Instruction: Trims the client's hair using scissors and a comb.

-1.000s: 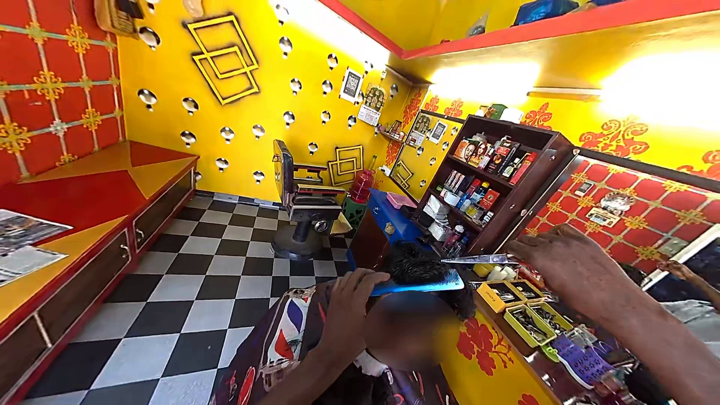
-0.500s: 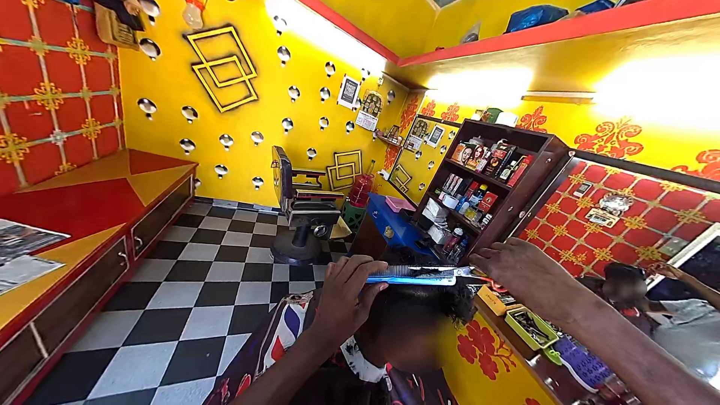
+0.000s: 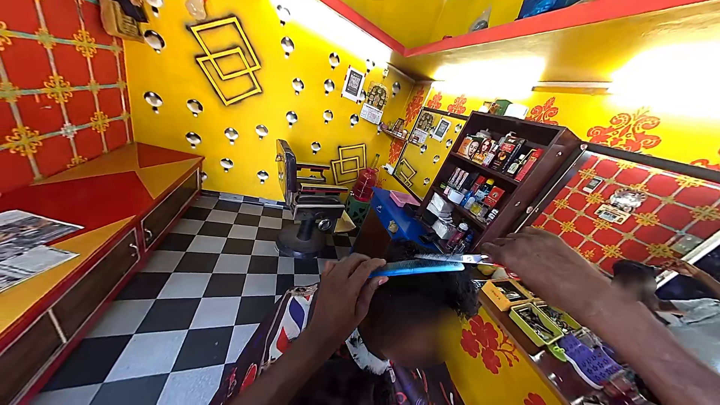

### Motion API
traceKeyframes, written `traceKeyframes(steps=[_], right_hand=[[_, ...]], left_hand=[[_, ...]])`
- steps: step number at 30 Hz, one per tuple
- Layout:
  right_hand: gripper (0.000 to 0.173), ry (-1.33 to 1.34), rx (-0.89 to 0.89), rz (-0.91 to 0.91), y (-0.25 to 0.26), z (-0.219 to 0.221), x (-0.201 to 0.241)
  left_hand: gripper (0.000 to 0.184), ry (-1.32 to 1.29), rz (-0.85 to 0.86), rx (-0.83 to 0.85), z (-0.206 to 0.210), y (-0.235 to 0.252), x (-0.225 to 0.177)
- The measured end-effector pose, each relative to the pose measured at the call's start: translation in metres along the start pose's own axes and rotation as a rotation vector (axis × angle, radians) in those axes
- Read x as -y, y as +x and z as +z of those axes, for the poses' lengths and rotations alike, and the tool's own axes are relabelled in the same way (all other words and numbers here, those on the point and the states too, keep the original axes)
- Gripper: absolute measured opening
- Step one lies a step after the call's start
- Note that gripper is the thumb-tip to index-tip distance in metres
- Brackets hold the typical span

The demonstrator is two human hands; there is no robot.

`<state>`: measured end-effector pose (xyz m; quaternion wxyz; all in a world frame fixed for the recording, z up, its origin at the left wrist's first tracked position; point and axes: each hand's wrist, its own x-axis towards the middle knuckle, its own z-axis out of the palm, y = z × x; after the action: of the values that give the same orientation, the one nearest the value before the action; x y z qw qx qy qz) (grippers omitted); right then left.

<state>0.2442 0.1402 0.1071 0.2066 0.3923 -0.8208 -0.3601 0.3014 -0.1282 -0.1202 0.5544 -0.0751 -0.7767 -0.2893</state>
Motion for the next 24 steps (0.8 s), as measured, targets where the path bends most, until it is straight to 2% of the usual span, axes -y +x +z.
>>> traceKeyframes(steps=[3, 5, 7, 8, 10, 14, 17, 19, 21, 23, 24], right_hand=[[0.036, 0.052, -0.154, 0.167, -0.010, 0.007, -0.021], [0.029, 0.010, -0.293, 0.236, -0.013, 0.018, -0.033], [0.032, -0.035, -0.372, 0.229, -0.014, 0.027, -0.044], [0.035, -0.041, -0.368, 0.196, -0.014, 0.030, -0.048], [0.041, -0.036, -0.316, 0.124, -0.013, 0.032, -0.053], [0.033, -0.004, -0.198, 0.045, -0.007, 0.026, -0.053], [0.028, 0.031, -0.087, -0.009, 0.002, 0.021, -0.050], [0.033, 0.026, 0.065, 0.008, 0.010, 0.016, -0.045], [0.031, 0.052, 0.250, 0.008, 0.021, 0.008, -0.041], [0.060, 0.061, 0.415, 0.012, 0.031, 0.000, -0.032], [0.067, 0.058, 0.444, 0.000, 0.034, -0.001, -0.028]], left_hand=[[0.040, -0.120, -0.205, -0.052, -0.003, -0.026, -0.013], [0.040, -0.068, -0.085, -0.005, -0.001, -0.049, -0.023], [0.036, 0.048, 0.096, 0.054, 0.009, -0.061, -0.028], [0.035, 0.078, 0.120, 0.077, 0.014, -0.061, -0.028], [0.036, 0.043, 0.036, 0.064, 0.015, -0.049, -0.026], [0.040, -0.001, -0.175, 0.046, 0.011, -0.015, -0.008], [0.036, 0.019, -0.199, 0.050, 0.011, -0.002, 0.003], [0.035, 0.022, -0.182, 0.041, 0.013, 0.004, 0.007], [0.034, 0.018, -0.145, 0.019, 0.014, 0.007, 0.011], [0.033, 0.014, -0.100, -0.007, 0.014, 0.009, 0.014], [0.032, 0.013, -0.079, -0.016, 0.013, 0.011, 0.015]])
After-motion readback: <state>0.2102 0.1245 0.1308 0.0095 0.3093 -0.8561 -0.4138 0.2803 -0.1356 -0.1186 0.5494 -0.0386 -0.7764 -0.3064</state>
